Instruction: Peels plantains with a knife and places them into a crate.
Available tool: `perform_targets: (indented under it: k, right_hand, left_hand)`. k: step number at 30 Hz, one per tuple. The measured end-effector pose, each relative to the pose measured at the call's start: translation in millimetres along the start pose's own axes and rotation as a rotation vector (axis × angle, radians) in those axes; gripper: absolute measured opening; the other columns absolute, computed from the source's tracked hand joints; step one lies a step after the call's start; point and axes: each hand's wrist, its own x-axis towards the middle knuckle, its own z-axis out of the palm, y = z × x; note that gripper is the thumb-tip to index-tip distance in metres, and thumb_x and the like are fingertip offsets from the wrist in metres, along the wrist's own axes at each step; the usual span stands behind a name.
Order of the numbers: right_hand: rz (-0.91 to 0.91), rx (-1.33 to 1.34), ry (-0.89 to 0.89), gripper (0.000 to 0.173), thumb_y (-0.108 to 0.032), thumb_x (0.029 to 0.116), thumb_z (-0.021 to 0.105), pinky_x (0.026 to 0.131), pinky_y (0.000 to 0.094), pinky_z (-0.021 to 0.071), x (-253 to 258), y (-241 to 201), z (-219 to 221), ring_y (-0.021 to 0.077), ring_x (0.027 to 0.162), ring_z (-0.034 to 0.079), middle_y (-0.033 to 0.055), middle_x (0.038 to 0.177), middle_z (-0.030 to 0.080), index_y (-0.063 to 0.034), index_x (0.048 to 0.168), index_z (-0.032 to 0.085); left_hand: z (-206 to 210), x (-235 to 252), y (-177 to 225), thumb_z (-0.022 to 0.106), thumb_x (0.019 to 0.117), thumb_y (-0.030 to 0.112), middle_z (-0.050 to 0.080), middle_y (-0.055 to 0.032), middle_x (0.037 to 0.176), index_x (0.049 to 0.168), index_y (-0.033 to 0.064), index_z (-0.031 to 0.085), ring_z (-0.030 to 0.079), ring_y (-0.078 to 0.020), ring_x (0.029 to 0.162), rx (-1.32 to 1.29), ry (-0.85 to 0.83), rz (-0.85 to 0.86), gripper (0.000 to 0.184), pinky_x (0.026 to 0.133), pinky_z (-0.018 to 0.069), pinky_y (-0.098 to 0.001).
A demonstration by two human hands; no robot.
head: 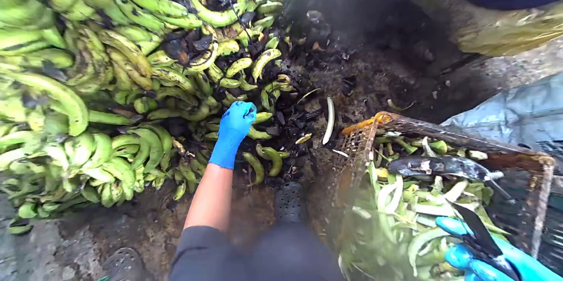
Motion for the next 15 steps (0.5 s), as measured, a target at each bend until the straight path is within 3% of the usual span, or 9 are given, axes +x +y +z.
perform_targets:
  k: [2,4,6,7,8,9,11,13,15]
  right_hand:
    - [-0.098,0.024,-0.062,0.054,-0.030,0.1026,0.059,0.074,0.0247,0.0594,-11.3,20.9,-15.1,0.0041,0.085,0.068,-0.0030,0.114,0.069,0.0006,0.145,0.045]
    - [-0.170,0.051,-0.076,0.047,-0.030,0.1048,0.056,0.072,0.0278,0.0611,-21.2,32.2,-23.2,0.0060,0.083,0.070,-0.0065,0.111,0.072,-0.0082,0.146,0.048]
    - [-0.221,0.130,-0.041,0.041,-0.029,0.1063,0.053,0.071,0.0264,0.0611,-33.2,34.0,-27.1,0.0058,0.079,0.070,-0.0077,0.108,0.074,-0.0126,0.144,0.049]
    - [-0.251,0.186,-0.013,0.039,-0.028,0.1074,0.050,0.070,0.0256,0.0611,-39.3,35.3,-28.8,0.0061,0.078,0.071,-0.0068,0.108,0.075,-0.0130,0.143,0.050]
    - [-0.281,0.251,0.015,0.038,-0.027,0.1088,0.046,0.069,0.0251,0.0615,-44.5,35.6,-30.0,0.0068,0.078,0.072,-0.0053,0.108,0.075,-0.0117,0.143,0.051]
    - [-0.306,0.310,0.052,0.036,-0.024,0.1097,0.040,0.068,0.0248,0.0617,-48.8,35.1,-29.7,0.0075,0.077,0.072,-0.0033,0.107,0.075,-0.0088,0.140,0.051]
    - [-0.338,0.415,0.128,0.037,-0.025,0.1103,0.038,0.063,0.0233,0.0608,-56.1,39.9,-25.3,0.0084,0.072,0.071,0.0004,0.103,0.076,-0.0065,0.139,0.052]
    - [-0.353,0.475,0.192,0.042,-0.032,0.1088,0.044,0.059,0.0226,0.0604,-62.8,55.8,-18.3,0.0088,0.068,0.070,0.0009,0.097,0.075,-0.0085,0.141,0.055]
    - [-0.373,0.487,0.321,0.041,-0.031,0.1091,0.041,0.058,0.0241,0.0609,-67.8,65.3,-4.2,0.0095,0.067,0.070,0.0003,0.093,0.075,-0.0074,0.140,0.054]
  left_hand:
    - [-50.8,-44.7,30.7,0.061,0.0995,0.016,0.067,-0.0155,0.124,0.117,0.0084,0.073,0.059,-0.0321,0.123,-0.077,0.119,0.161,0.023,0.105,0.0456,-0.0562]
    - [-94.1,-91.7,53.7,0.061,0.0961,0.028,0.064,-0.0078,0.132,0.125,0.0119,0.070,0.056,-0.0218,0.126,-0.313,0.171,0.391,0.034,0.103,0.0484,-0.0419]
    - [-103.8,-123.1,63.5,0.054,0.0992,0.042,0.048,-0.0052,0.150,0.148,0.0141,0.048,0.051,-0.0178,0.133,-0.857,-0.087,0.533,0.057,0.099,0.0539,-0.0370]
    - [-89.3,-129.5,67.0,0.046,0.1002,0.060,0.054,-0.0053,0.147,0.152,0.0208,0.042,0.058,-0.0212,0.127,-1.124,-0.255,0.478,0.066,0.092,0.0590,-0.0425]
    - [-68.3,-134.4,78.7,0.032,0.0958,0.076,0.066,-0.0084,0.132,0.146,0.0259,0.048,0.069,-0.0242,0.112,-1.278,-0.380,0.326,0.073,0.082,0.0619,-0.0422]
    - [-47.5,-138.9,97.6,0.018,0.0962,0.077,0.072,-0.0094,0.115,0.135,0.0222,0.058,0.072,-0.0210,0.093,-1.330,-0.450,0.165,0.078,0.071,0.0600,-0.0353]
    - [-15.1,-136.2,136.4,0.019,0.1068,0.052,0.071,-0.0066,0.087,0.118,0.0132,0.062,0.065,-0.0107,0.062,-1.375,-0.505,0.051,0.060,0.049,0.0503,-0.0199]
    - [8.5,-125.6,154.0,0.037,0.1052,0.037,0.071,-0.0078,0.097,0.128,0.0135,0.058,0.066,-0.0125,0.070,-1.418,-0.633,0.208,0.038,0.060,0.0547,-0.0231]
    - [11.2,-134.9,186.3,0.053,0.1022,0.033,0.067,-0.0099,0.120,0.143,0.0152,0.045,0.069,-0.0203,0.094,-1.437,-0.616,0.326,0.045,0.081,0.0592,-0.0352]
